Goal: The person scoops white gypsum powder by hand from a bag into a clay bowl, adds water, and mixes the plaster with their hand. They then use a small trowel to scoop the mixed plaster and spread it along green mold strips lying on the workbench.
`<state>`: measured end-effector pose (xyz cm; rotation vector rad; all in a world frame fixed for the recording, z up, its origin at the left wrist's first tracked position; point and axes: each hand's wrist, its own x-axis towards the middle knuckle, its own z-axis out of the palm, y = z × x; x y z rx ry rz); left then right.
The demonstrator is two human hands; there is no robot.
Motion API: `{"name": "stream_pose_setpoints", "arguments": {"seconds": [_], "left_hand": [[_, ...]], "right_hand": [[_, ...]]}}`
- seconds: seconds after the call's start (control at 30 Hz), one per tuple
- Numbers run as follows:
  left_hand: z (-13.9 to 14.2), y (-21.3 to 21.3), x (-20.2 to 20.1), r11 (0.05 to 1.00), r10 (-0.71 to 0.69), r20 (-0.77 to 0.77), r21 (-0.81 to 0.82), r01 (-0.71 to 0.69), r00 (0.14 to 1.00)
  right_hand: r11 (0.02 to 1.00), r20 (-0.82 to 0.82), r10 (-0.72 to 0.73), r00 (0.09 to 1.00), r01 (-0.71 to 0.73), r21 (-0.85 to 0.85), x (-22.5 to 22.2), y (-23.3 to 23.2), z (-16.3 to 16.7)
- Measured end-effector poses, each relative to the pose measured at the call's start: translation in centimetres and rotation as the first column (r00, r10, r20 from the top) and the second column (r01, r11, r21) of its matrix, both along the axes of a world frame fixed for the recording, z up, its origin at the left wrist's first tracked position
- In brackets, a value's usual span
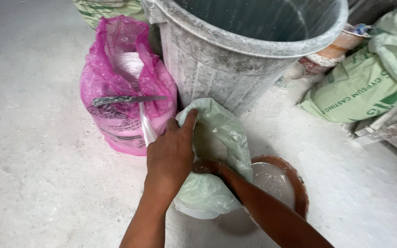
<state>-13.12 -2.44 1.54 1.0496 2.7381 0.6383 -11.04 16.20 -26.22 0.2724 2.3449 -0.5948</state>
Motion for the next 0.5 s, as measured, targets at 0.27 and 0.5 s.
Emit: {"name": "stream_pose_setpoints", "arguments": {"seconds": [0.27,0.5], "left_hand": [[-0.4,0.8,0.3,0.999,0.004,0.0,0.045,-0.004,1.0],[-0.6,1.3,1.8,0.99,0.078,-0.174,0.126,-0.056,0.982]], "right_hand": [[0.52,0.181,-0.583,0.792,0.535,-0.666,3.8,2.7,1.1],[-0.077,0.362,-0.749,0.555,0.47,-0.879,4.3,0.7,3.7]]}}
